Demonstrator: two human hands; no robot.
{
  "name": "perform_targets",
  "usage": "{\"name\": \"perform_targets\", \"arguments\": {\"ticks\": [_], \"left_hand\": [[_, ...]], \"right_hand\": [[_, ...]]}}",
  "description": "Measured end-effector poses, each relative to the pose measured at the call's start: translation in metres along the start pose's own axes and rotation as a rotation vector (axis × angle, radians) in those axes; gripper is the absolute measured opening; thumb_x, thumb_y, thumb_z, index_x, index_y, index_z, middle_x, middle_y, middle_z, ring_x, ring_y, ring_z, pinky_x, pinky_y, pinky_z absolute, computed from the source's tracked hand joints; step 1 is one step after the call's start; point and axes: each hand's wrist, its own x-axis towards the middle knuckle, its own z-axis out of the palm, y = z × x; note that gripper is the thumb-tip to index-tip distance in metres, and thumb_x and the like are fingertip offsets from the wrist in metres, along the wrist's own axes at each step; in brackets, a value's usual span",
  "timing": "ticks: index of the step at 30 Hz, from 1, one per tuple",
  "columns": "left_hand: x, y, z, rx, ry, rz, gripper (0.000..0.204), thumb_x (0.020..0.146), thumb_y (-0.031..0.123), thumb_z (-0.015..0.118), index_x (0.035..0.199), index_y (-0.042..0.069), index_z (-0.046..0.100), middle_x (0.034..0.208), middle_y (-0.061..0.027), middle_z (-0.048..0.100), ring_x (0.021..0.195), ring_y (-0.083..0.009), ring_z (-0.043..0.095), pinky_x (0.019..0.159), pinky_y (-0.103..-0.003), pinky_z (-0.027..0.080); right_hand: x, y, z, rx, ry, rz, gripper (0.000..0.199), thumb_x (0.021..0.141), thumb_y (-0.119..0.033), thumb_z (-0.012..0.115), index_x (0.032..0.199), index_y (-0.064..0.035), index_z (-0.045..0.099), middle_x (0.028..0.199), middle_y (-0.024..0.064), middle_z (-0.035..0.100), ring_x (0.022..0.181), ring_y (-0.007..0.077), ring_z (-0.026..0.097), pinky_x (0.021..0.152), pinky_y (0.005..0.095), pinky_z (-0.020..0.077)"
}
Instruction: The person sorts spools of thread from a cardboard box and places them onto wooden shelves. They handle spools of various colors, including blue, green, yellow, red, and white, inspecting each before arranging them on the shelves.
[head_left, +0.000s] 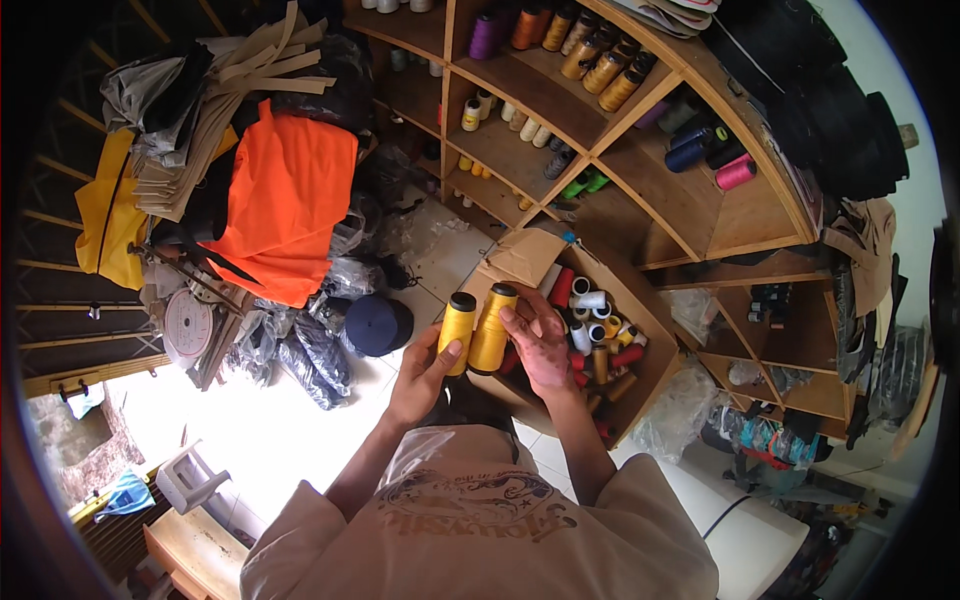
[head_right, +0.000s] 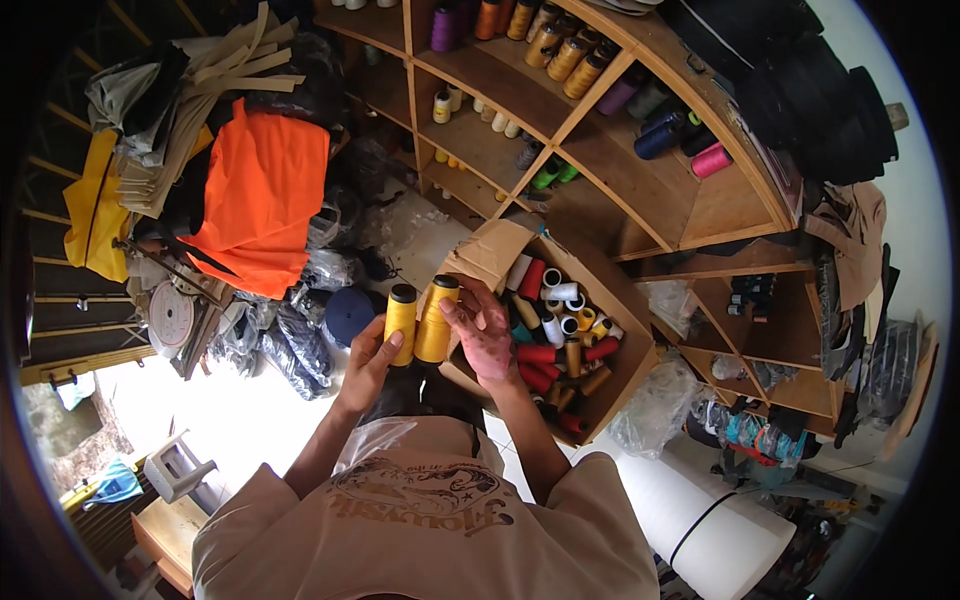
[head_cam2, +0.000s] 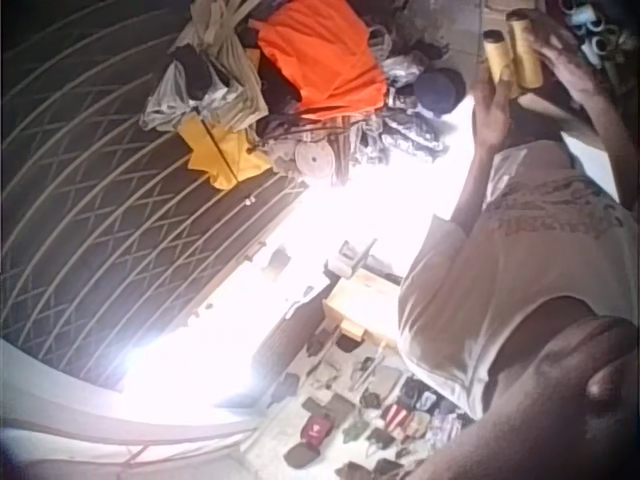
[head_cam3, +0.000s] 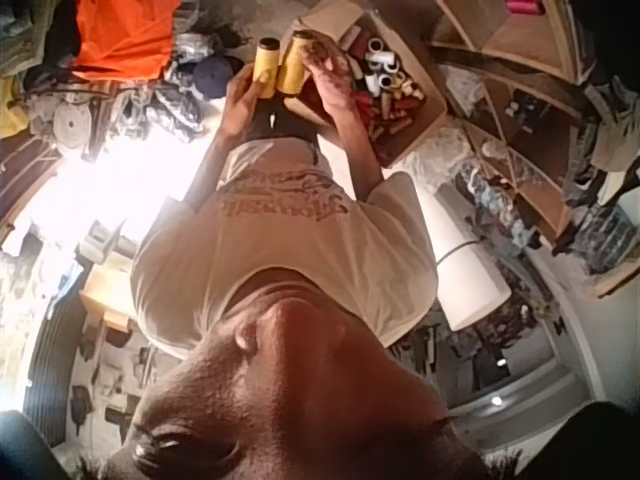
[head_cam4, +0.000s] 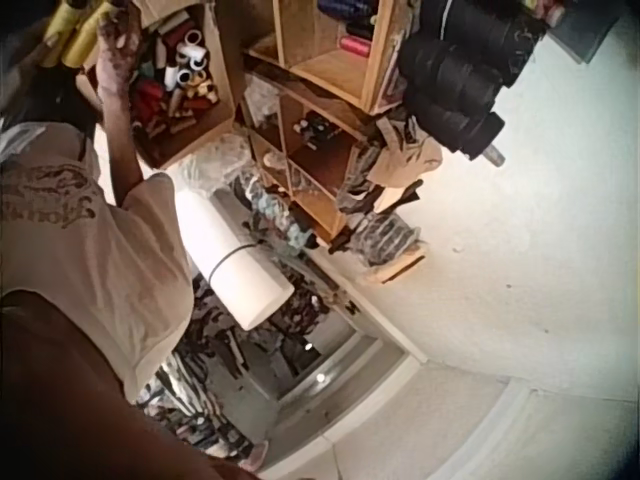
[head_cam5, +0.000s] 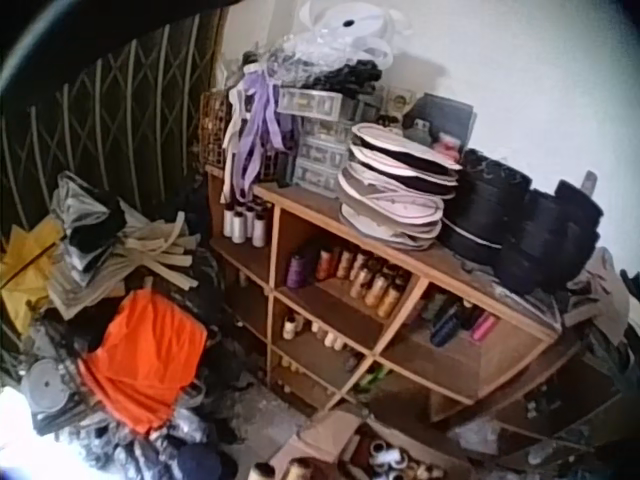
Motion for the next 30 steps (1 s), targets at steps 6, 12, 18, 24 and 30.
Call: {"name": "perform_targets", "arguments": {"ticks": [6, 12, 18, 24, 30], "left_hand": [[0.017, -0.033, -0.002, 0.063, -0.018, 0.031, 0.042, 0.100, 0.029, 0.051, 0.129, -0.002, 0.043, 0.116, -0.0082, 0.056, 0.110, -0.0139, 0.050, 0.097, -0.029, 0.037], [0.049, -0.043, -0.007, 0.016, -0.090, 0.090, 0.038, 0.101, 0.029, 0.048, 0.124, 0.001, 0.040, 0.116, -0.0091, 0.054, 0.109, -0.0146, 0.050, 0.098, -0.031, 0.037], [0.124, -0.074, -0.041, 0.126, -0.084, 0.167, 0.036, 0.097, 0.019, 0.056, 0.123, 0.000, 0.038, 0.115, -0.0104, 0.055, 0.109, -0.0163, 0.052, 0.097, -0.032, 0.040], [0.257, -0.152, -0.086, 0.715, 0.159, 0.349, 0.039, 0.082, 0.013, 0.071, 0.116, 0.004, 0.054, 0.112, -0.0171, 0.059, 0.106, -0.0323, 0.059, 0.089, -0.041, 0.047], [0.384, -0.256, -0.117, 0.828, 0.166, 0.332, 0.047, 0.075, 0.012, 0.071, 0.118, 0.007, 0.053, 0.100, -0.0194, 0.065, 0.100, -0.0399, 0.060, 0.084, -0.048, 0.048]], "right_hand": [[0.010, 0.010, -0.016, -0.065, -0.010, -0.028, 0.043, 0.088, -0.015, 0.070, 0.125, -0.0016, 0.053, 0.112, 0.0032, 0.059, 0.105, 0.0118, 0.053, 0.094, 0.0277, 0.0422], [0.022, 0.026, -0.030, -0.099, 0.053, -0.063, 0.045, 0.088, -0.018, 0.070, 0.125, -0.0006, 0.053, 0.112, 0.0034, 0.059, 0.104, 0.0119, 0.054, 0.094, 0.0275, 0.0422], [0.046, 0.046, -0.041, -0.236, 0.039, -0.165, 0.040, 0.091, -0.018, 0.067, 0.124, 0.0005, 0.052, 0.112, 0.0053, 0.060, 0.103, 0.0132, 0.057, 0.092, 0.0280, 0.0436], [0.082, 0.068, -0.060, -0.200, -0.010, -0.170, 0.038, 0.092, -0.013, 0.065, 0.123, 0.0006, 0.050, 0.112, 0.0048, 0.058, 0.104, 0.0122, 0.054, 0.094, 0.0270, 0.0419], [0.123, 0.072, -0.085, -0.240, -0.092, -0.148, 0.037, 0.091, -0.006, 0.064, 0.123, 0.0020, 0.048, 0.109, 0.0053, 0.058, 0.104, 0.0114, 0.054, 0.093, 0.0259, 0.0432]]}}
